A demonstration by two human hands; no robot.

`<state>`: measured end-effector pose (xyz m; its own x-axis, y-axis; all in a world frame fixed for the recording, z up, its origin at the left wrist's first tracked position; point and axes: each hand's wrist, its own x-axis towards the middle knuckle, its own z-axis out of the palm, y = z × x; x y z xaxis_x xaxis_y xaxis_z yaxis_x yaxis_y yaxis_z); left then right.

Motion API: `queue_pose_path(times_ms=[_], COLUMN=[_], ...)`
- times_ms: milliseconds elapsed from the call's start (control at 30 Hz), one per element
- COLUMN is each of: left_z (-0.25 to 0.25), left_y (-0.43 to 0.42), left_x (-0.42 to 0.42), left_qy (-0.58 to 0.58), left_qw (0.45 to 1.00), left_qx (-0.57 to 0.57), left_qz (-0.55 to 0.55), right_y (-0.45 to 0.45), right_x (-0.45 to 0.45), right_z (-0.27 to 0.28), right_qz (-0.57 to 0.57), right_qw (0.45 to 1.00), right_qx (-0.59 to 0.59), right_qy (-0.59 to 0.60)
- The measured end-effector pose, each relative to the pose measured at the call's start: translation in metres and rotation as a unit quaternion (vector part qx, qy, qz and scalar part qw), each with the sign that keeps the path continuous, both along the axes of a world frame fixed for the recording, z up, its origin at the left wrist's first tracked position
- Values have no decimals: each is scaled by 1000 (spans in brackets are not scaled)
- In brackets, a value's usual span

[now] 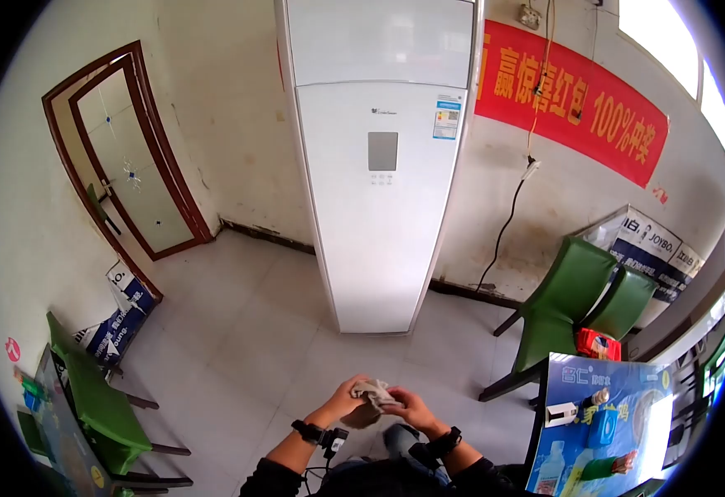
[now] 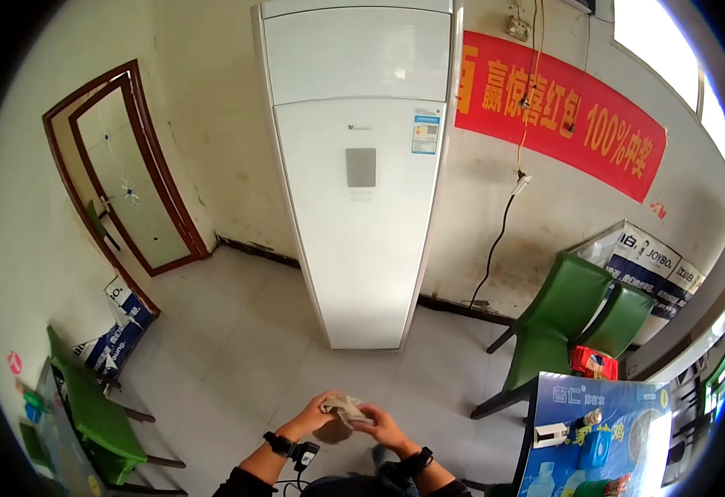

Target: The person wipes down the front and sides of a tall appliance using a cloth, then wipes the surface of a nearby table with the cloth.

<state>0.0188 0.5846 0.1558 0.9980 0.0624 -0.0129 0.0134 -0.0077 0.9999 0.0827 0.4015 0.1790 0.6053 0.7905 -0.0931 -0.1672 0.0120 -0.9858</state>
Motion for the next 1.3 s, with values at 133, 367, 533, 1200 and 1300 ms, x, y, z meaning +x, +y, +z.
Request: queue_pose_path(times_ms=[133,367,533,1200,1300], left_z=[8,42,32,348,355], left_y=[15,32,60,252,272], left_x=[26,115,160,351,339], left_qy=[-17,10,56,-526,-548], left_qw=[993,1000,997,710,648], left_qx=[110,6,-49,401,464], left_qz=[29,5,-35,244,253], right_y=[21,38,57,304,338], right_x=[33,153,217,354,365], right_z=[3,-5,-7,325,338], right_qz=[12,14,72,-289,-353], right_qw=[993,999,995,637,495], right_qx=[-113,-52,-33,155,148], right_qy=[-32,-7,58,-698,-780])
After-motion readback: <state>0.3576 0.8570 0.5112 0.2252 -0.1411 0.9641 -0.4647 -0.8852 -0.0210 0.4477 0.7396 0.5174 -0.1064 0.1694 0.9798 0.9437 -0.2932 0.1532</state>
